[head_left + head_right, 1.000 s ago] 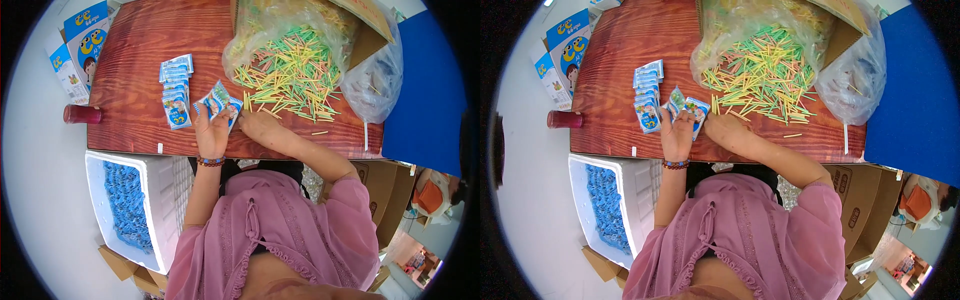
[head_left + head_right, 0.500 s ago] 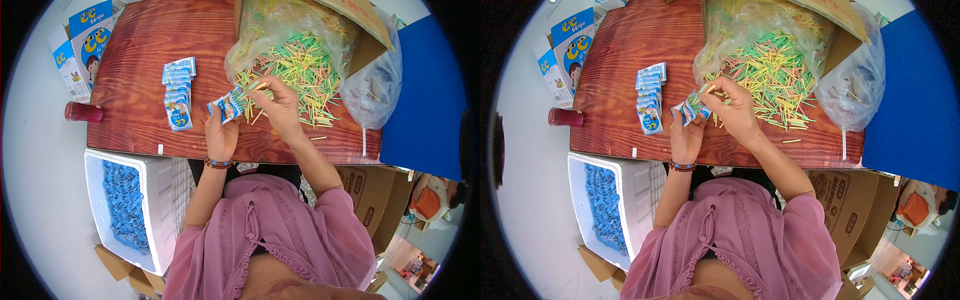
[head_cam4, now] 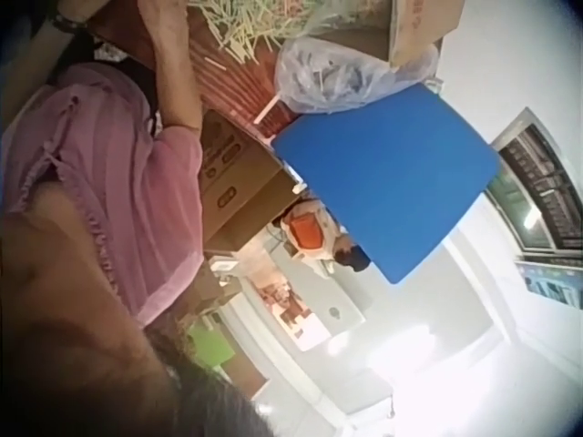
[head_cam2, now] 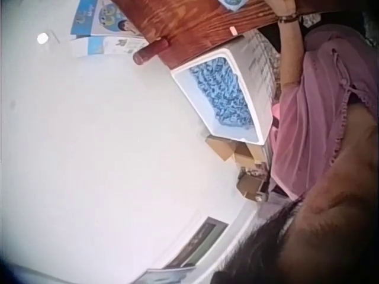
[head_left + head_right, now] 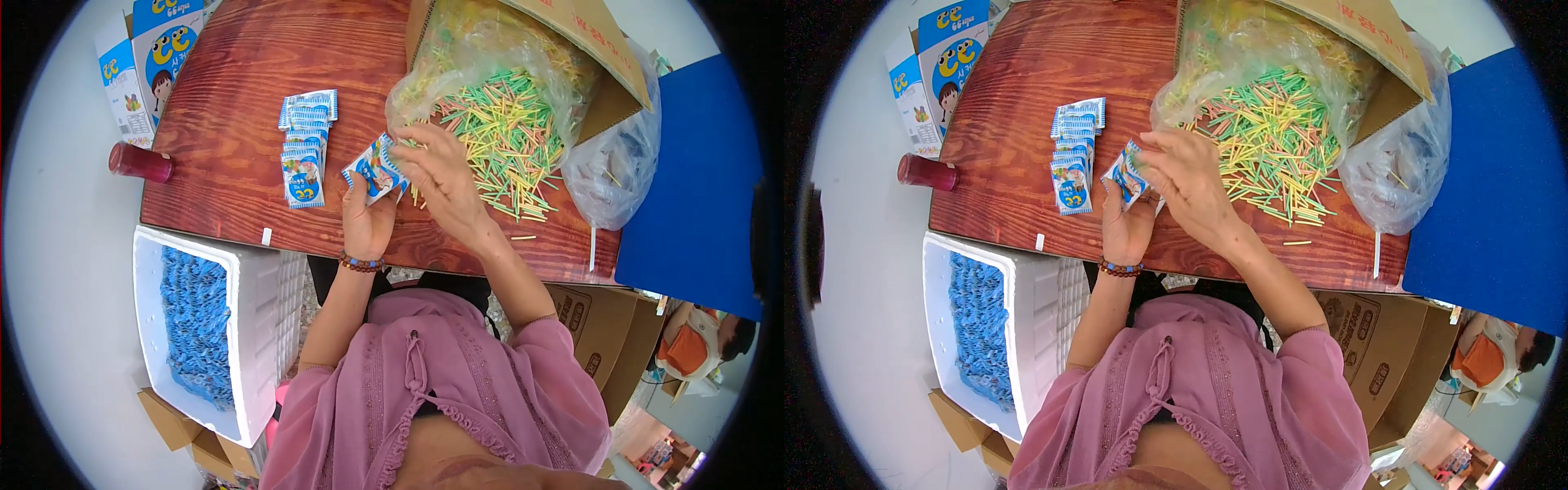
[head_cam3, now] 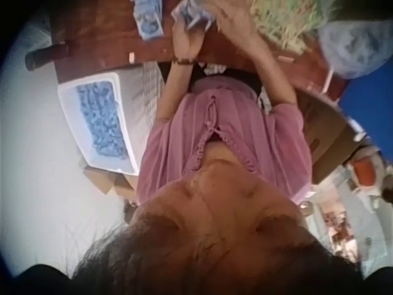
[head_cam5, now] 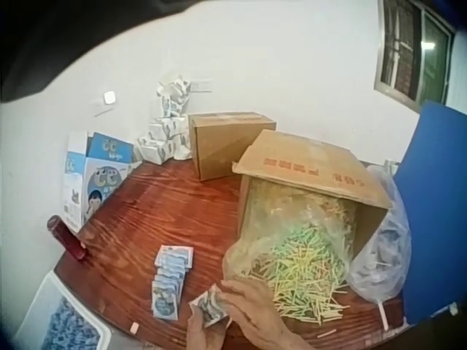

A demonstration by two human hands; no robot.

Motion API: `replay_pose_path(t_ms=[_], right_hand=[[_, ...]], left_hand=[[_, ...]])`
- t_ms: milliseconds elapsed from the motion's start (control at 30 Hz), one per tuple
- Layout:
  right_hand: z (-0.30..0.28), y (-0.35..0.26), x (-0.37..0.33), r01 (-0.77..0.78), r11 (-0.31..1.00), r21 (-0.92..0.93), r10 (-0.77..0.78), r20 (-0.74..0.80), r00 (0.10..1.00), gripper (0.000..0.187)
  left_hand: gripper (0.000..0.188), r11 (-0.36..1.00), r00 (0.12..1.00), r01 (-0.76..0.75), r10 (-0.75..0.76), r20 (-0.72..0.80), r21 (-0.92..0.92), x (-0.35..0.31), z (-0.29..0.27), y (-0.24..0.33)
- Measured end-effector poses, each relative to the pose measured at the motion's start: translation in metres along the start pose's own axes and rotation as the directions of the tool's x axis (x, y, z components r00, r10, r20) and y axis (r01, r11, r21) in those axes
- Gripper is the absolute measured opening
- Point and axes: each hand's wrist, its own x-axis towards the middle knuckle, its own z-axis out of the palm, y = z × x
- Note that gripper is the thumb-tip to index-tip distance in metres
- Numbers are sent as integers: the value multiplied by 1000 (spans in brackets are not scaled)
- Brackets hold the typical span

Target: Sorting small items and packing them into plastic bins.

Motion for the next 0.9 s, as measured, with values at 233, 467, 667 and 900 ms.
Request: replay_pose_path(t_ms=[233, 467, 667, 900], right_hand=[[4, -16, 5, -339, 807, 484, 381, 13, 924, 23], [3, -17, 16, -40, 946, 322, 58, -49, 997, 7], [-1, -17, 43, -22, 951, 307, -21, 136, 991, 12], [39, -13, 44, -443, 582, 682, 211, 399, 892, 11]], left_hand=[[42, 992, 995, -6, 19, 99, -126, 1, -7, 5], [46, 992, 986, -42, 61, 155, -122, -2, 6, 21], [52, 956, 943, -288, 272, 193, 56, -1, -22, 39], [35, 792, 957, -267, 287, 51, 549, -14, -29, 70]])
